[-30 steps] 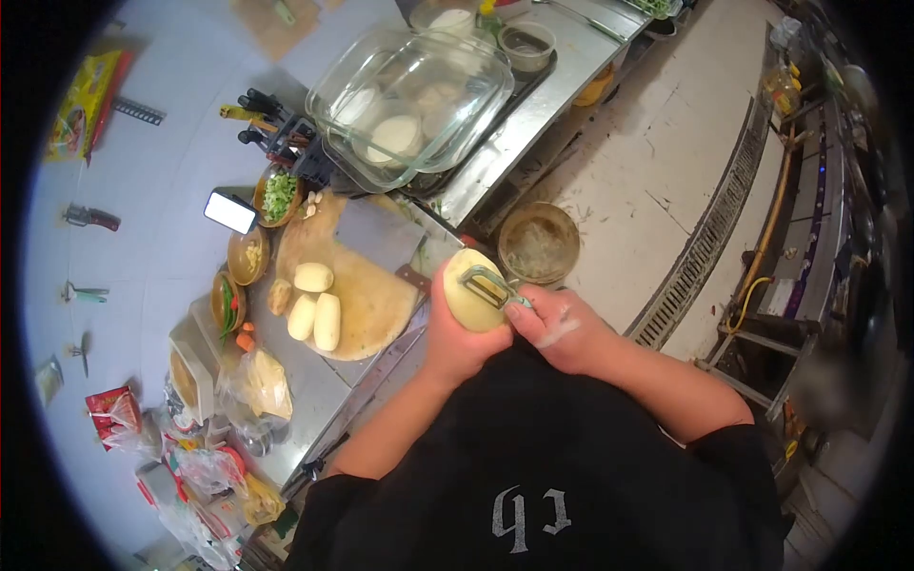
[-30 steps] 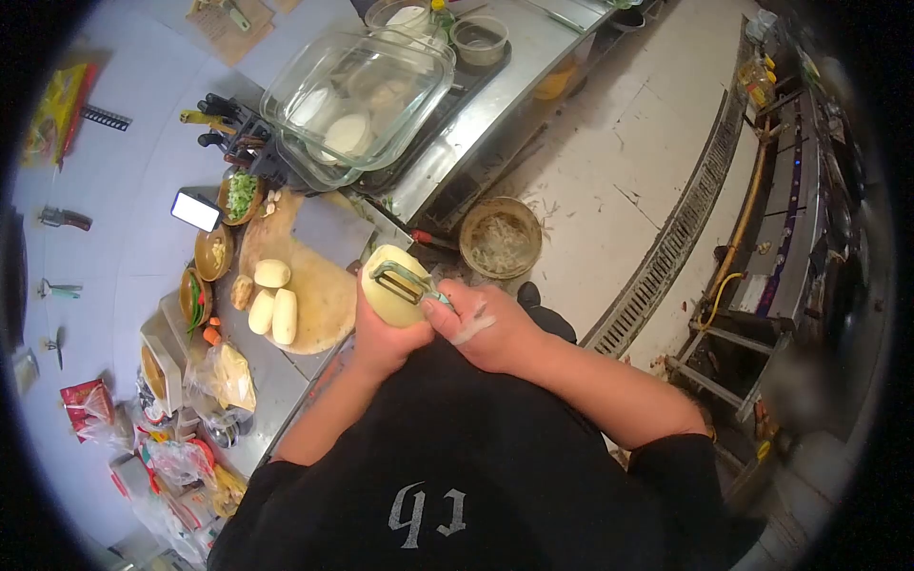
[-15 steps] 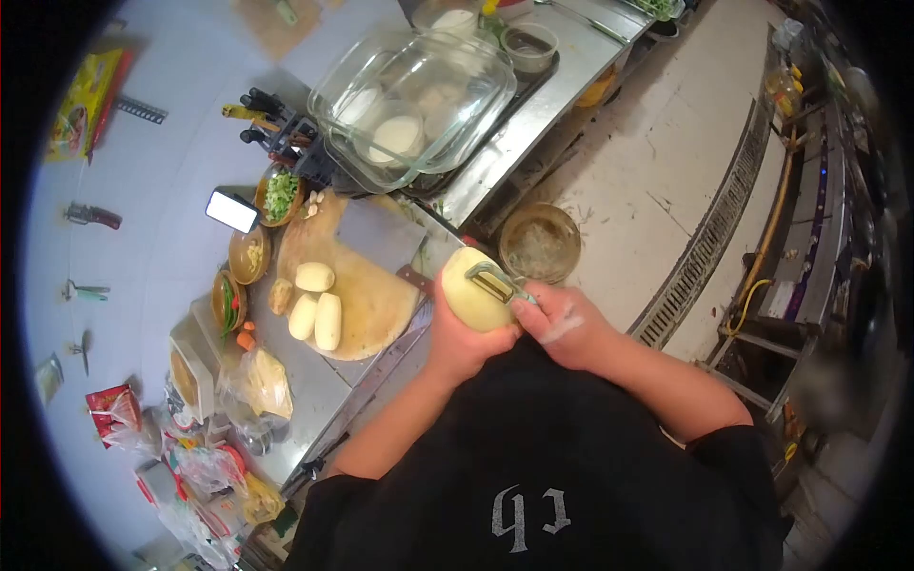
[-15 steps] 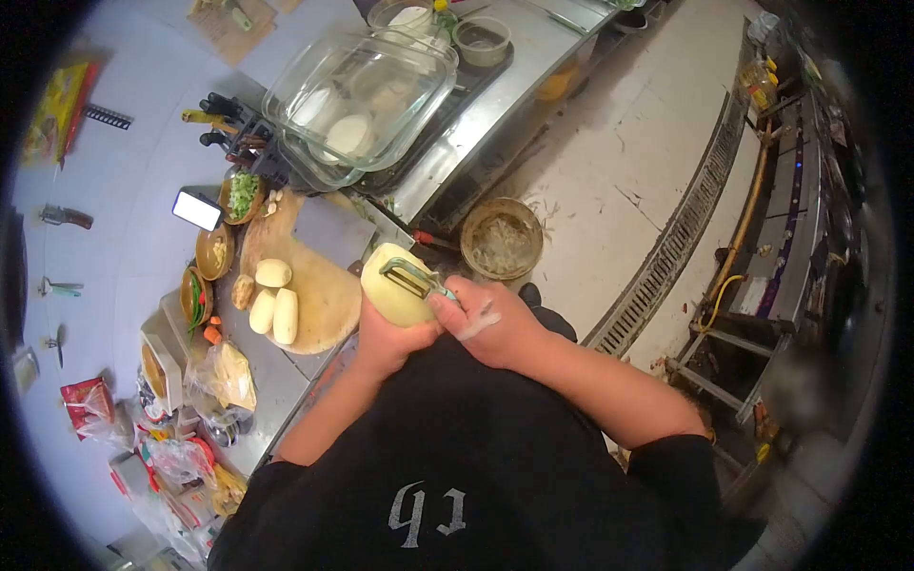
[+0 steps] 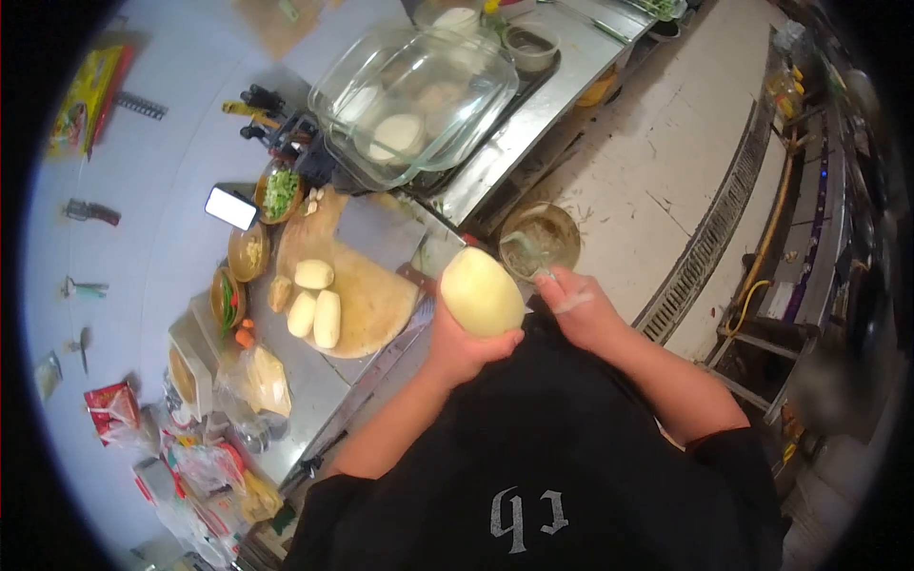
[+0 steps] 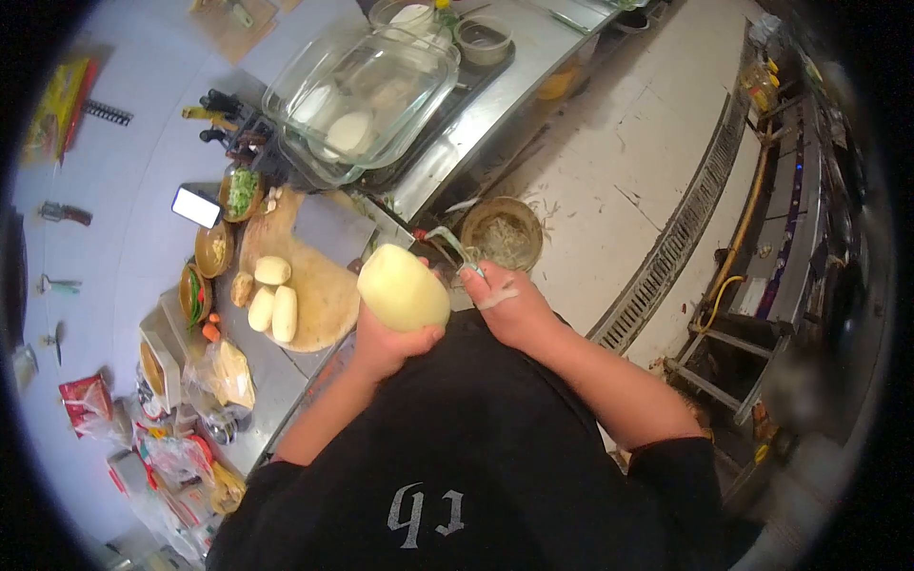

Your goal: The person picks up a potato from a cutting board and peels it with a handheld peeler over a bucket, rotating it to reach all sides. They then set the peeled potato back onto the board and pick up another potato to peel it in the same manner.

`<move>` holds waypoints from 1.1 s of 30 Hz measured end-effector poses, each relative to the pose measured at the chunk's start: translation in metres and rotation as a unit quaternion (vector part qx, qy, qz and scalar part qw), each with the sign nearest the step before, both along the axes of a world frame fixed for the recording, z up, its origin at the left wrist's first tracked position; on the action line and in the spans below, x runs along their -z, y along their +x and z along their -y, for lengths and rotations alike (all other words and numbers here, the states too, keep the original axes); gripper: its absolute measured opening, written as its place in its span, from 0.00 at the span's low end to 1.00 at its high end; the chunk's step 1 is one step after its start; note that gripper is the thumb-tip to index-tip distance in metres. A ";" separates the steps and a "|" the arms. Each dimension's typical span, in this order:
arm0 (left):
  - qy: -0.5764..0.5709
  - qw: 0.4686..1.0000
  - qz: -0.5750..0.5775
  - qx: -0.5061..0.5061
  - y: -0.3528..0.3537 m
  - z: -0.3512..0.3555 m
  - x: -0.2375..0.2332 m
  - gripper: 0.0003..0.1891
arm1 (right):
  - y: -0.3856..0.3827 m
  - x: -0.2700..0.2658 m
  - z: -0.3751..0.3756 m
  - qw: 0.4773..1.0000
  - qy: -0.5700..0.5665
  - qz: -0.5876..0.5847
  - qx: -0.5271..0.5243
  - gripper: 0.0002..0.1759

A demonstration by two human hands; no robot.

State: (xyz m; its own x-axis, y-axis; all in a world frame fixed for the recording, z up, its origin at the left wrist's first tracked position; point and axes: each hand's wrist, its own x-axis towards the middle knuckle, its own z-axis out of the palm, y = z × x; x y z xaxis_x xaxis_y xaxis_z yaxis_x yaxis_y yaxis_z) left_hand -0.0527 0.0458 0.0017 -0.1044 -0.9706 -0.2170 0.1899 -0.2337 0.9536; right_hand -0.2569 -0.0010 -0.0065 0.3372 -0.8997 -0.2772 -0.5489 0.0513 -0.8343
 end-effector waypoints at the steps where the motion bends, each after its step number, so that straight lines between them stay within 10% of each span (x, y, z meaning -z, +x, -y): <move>1: 0.007 0.999 0.035 -0.005 0.002 0.000 0.003 0.53 | 0.002 -0.007 -0.004 1.000 -0.008 0.014 0.012 0.22; 16: -0.044 0.980 0.194 0.002 0.002 0.001 -0.003 0.51 | -0.011 -0.012 0.010 1.000 0.018 -0.003 0.012 0.22; 18: -0.040 0.981 0.192 -0.009 0.004 0.006 0.002 0.51 | -0.010 0.006 0.007 0.980 -0.161 -0.108 0.033 0.17; 22: -0.033 0.987 0.157 -0.021 0.007 0.011 0.004 0.50 | -0.060 0.110 0.048 0.905 -0.128 -0.403 -0.044 0.09; 33: 0.004 0.986 0.161 -0.049 0.007 0.006 0.006 0.51 | -0.046 0.092 0.070 0.970 -0.042 -0.222 0.090 0.21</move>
State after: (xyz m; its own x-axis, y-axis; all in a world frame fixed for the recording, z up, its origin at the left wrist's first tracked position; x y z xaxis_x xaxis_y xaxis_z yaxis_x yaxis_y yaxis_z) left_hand -0.0460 0.0400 -0.0048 0.0654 -0.9708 -0.2309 -0.1003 -0.2366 0.9664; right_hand -0.3026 -0.0708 -0.0990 0.0371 -0.9584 -0.2829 -0.8433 0.1219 -0.5234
